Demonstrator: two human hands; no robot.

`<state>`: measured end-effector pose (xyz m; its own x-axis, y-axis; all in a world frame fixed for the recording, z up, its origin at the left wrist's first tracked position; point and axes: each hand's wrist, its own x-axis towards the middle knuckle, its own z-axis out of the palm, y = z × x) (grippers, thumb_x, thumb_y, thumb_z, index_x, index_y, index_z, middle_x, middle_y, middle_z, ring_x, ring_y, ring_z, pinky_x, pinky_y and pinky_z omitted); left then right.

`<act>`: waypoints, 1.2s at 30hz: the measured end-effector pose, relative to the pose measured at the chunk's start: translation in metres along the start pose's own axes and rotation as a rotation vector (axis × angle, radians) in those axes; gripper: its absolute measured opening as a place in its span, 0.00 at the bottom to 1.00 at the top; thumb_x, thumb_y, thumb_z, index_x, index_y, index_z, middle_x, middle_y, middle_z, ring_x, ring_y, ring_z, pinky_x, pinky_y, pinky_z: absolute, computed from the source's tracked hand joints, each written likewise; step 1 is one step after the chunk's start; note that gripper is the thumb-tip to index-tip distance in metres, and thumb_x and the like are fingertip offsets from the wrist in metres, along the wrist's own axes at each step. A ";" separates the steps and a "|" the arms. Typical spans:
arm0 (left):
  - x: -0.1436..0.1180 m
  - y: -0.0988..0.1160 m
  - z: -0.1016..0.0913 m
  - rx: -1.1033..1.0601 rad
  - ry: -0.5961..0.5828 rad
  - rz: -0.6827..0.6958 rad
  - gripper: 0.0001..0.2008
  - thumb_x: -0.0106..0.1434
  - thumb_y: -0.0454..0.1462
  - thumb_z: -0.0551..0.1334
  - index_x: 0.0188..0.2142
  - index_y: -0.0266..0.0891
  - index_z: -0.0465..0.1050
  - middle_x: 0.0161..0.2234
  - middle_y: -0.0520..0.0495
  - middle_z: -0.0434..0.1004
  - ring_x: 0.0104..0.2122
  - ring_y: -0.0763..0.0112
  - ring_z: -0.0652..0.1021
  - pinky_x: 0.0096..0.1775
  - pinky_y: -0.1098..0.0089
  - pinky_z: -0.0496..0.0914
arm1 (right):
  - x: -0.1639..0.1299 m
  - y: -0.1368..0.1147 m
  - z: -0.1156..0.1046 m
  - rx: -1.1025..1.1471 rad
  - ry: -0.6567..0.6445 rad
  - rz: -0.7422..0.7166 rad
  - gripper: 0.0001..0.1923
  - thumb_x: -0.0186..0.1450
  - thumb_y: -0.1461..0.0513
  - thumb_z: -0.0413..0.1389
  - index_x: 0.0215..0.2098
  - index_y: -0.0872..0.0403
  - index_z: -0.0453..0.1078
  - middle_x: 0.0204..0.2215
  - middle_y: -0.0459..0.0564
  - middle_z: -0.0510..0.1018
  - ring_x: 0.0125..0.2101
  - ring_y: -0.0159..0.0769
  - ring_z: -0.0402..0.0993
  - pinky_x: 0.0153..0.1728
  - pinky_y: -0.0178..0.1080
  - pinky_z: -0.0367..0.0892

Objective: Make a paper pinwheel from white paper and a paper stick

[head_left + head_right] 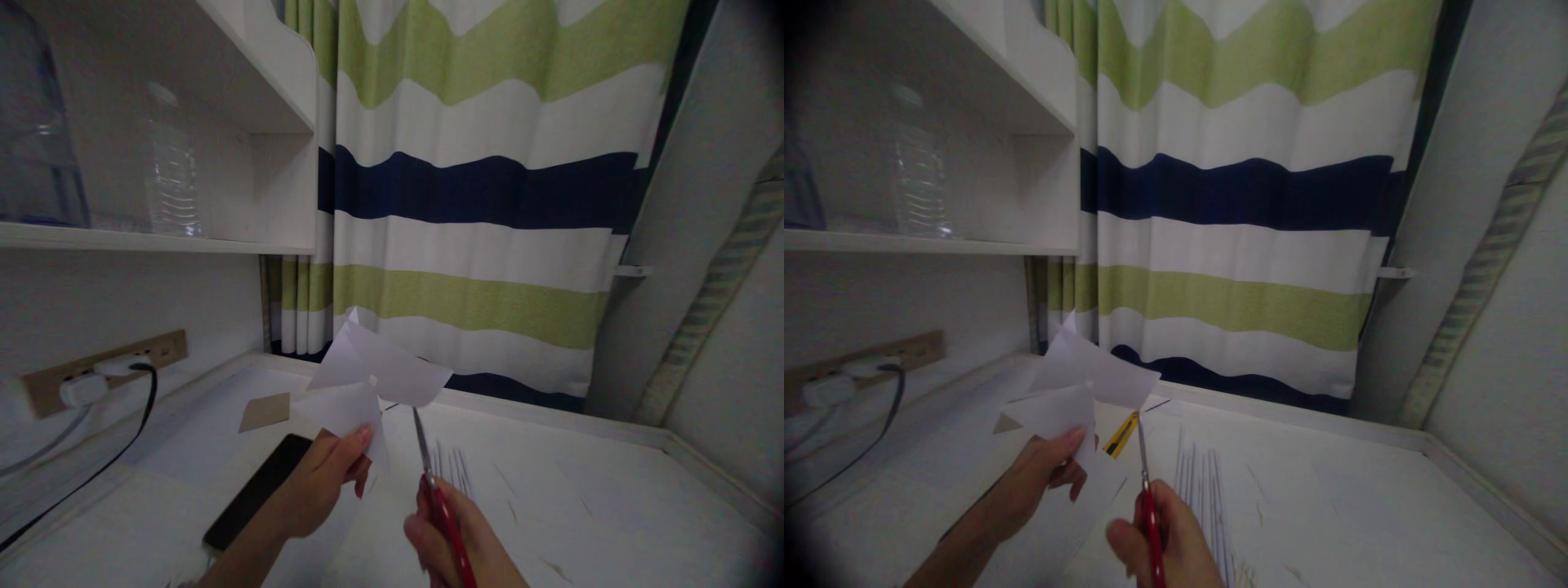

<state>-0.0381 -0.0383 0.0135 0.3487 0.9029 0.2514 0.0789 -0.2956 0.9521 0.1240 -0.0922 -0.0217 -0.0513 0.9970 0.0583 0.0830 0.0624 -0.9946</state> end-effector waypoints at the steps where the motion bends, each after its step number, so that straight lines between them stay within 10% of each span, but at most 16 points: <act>1: 0.001 0.000 -0.002 -0.066 -0.003 -0.006 0.24 0.57 0.49 0.51 0.12 0.40 0.51 0.12 0.58 0.47 0.15 0.78 0.56 0.20 0.74 0.58 | 0.001 -0.007 -0.006 -0.031 -0.026 -0.016 0.15 0.54 0.53 0.57 0.24 0.55 0.61 0.16 0.40 0.64 0.17 0.26 0.58 0.18 0.30 0.57; 10: 0.002 0.004 -0.009 -0.152 -0.172 -0.129 0.11 0.48 0.42 0.59 0.27 0.35 0.63 0.20 0.55 0.65 0.18 0.78 0.65 0.19 0.76 0.61 | 0.019 -0.013 -0.058 0.041 0.203 -0.282 0.15 0.54 0.52 0.57 0.28 0.54 0.62 0.24 0.45 0.71 0.17 0.28 0.61 0.20 0.34 0.58; 18: 0.010 -0.001 -0.009 -0.052 -0.479 -0.098 0.18 0.51 0.51 0.55 0.22 0.38 0.59 0.17 0.57 0.57 0.15 0.80 0.60 0.19 0.76 0.58 | 0.005 -0.026 -0.048 -0.063 0.083 -0.160 0.12 0.54 0.59 0.59 0.25 0.53 0.58 0.15 0.37 0.60 0.17 0.26 0.55 0.19 0.31 0.51; 22: 0.018 -0.001 -0.008 -0.013 -0.633 0.002 0.32 0.41 0.67 0.48 0.12 0.40 0.54 0.11 0.57 0.50 0.14 0.77 0.58 0.20 0.73 0.57 | 0.004 -0.029 -0.047 0.059 0.253 -0.172 0.14 0.52 0.57 0.59 0.25 0.53 0.58 0.15 0.36 0.61 0.17 0.27 0.56 0.18 0.31 0.52; 26: 0.015 0.004 0.008 0.165 -0.716 0.023 0.26 0.41 0.60 0.60 0.18 0.38 0.62 0.17 0.56 0.60 0.19 0.76 0.61 0.24 0.74 0.56 | 0.002 -0.029 -0.039 0.090 0.440 -0.206 0.15 0.50 0.57 0.61 0.25 0.53 0.59 0.17 0.37 0.63 0.18 0.27 0.58 0.19 0.30 0.55; 36: -0.004 0.007 0.033 0.433 -0.428 0.160 0.19 0.63 0.37 0.44 0.27 0.36 0.70 0.20 0.54 0.61 0.23 0.75 0.66 0.30 0.76 0.61 | 0.001 -0.018 -0.022 -0.062 0.391 -0.206 0.16 0.50 0.55 0.61 0.22 0.53 0.57 0.15 0.39 0.65 0.16 0.29 0.61 0.18 0.32 0.59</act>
<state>-0.0080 -0.0540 0.0137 0.7234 0.6586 0.2072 0.3347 -0.5970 0.7291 0.1446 -0.0913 -0.0015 0.3064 0.9050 0.2951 0.1711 0.2527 -0.9523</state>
